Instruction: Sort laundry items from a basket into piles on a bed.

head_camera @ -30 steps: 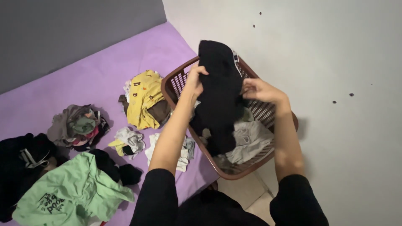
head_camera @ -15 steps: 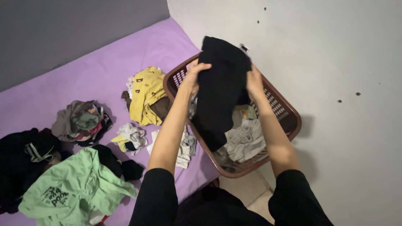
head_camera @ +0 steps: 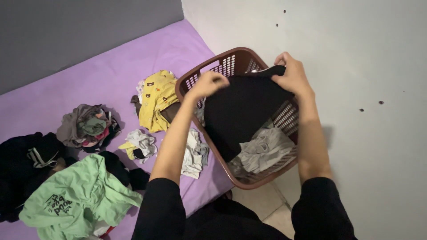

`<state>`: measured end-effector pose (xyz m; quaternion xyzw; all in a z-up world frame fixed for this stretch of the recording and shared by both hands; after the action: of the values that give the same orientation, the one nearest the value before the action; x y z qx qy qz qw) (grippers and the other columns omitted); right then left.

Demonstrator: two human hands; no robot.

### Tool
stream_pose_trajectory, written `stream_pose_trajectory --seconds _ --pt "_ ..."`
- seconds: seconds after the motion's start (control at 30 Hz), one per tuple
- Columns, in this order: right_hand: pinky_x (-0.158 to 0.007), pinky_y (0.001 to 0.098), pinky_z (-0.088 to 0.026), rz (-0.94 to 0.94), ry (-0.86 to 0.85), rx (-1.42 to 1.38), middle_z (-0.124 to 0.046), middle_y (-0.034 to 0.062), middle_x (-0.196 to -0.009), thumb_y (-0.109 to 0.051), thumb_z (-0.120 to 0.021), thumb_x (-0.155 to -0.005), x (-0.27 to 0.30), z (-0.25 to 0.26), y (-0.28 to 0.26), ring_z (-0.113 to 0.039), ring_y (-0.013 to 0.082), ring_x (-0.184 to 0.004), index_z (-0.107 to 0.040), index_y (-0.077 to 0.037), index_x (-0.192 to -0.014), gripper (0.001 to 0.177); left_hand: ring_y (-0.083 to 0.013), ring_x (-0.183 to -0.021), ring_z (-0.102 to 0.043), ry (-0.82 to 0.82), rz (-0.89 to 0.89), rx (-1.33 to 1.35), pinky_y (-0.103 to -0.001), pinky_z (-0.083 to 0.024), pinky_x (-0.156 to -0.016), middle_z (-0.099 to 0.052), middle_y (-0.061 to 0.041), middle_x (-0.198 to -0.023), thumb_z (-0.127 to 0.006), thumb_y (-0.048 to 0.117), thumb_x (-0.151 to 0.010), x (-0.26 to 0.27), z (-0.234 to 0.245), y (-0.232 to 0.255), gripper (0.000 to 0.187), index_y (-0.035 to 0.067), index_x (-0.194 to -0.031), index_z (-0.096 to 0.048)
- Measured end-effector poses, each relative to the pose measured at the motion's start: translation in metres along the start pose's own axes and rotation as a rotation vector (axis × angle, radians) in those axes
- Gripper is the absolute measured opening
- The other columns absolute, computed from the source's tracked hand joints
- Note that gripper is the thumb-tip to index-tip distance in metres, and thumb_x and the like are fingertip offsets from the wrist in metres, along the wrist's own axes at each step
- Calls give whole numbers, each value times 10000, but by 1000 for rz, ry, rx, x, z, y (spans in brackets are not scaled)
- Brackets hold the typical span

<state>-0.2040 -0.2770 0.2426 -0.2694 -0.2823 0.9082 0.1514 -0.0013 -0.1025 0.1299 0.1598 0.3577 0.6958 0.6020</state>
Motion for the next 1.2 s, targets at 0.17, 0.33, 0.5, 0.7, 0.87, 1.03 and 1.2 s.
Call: stream_pose_trajectory --seconds 0.17,0.33,0.5,0.7,0.87,1.03,1.2 --pt "-770 394 -537 55 84 180 -695 153 -954 -41 -727 -858 11 -3 62 -663 291 -852 -678 -45 -1023 172 -112 -822 -639 570 147 490 -281 -515 -783 -728 -23 -845 -646 260 -976 4 44 -52 277 -1 -945 -731" --pt "-817 438 -540 -287 76 29 -689 202 -956 -232 -662 -1100 10 -28 134 -648 347 -908 -684 -56 -1129 180 -119 -779 -456 738 221 723 -300 -399 -733 -509 18 -742 -607 288 -1068 6 54 -58 382 35 -784 -569" --pt "-939 374 -557 -238 12 -1345 -717 68 -1134 -333 -481 -1104 -5 -48 38 -690 206 -1034 -604 -55 -1241 334 -144 -886 -626 514 30 479 -323 -523 -856 -644 -46 -941 -863 271 -718 -10 37 48 671 85 -1281 -549" --pt "-1156 360 -426 184 112 -694 -551 149 -1279 -338 -699 -1113 -8 -68 17 -543 229 -1236 -581 16 -1338 436 -173 -950 -734 200 -11 249 -337 -557 -909 -788 -118 -1060 -850 319 -814 -35 -16 87 487 30 -1189 -733" --pt "-1260 431 -210 181 -18 -461 -237 219 -1638 -450 -989 -529 59 -155 32 -240 346 -1525 -82 -4 -1603 1475 -160 -900 -718 621 30 708 -316 -576 -842 -785 -76 -1021 -794 244 -874 -32 11 74 357 -11 -1118 -736" --pt "-1188 475 -224 13 -155 -64 -288 236 -1549 -368 -1037 -463 77 -295 126 -278 414 -1434 -176 -4 -1519 1410 -157 -961 -695 754 -38 966 -312 -560 -874 -755 -58 -1068 -763 190 -916 -18 30 82 332 -11 -1175 -714" --pt "-1077 419 -512 -463 157 -485 -636 182 -1355 -1 -593 -801 69 -343 237 -612 339 -1236 -472 -6 -1434 645 -175 -1004 -665 899 24 1056 -324 -545 -893 -710 -76 -1130 -794 210 -902 42 54 59 416 4 -1240 -666"
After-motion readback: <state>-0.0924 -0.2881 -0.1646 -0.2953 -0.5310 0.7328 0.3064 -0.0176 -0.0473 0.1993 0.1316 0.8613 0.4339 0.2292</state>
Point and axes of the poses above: each hand's wrist, its own x-axis away from the middle knuckle, its own z-axis out of the back of the hand, y = z × x, the point moved 7 cm from there along -x, towards the middle knuckle
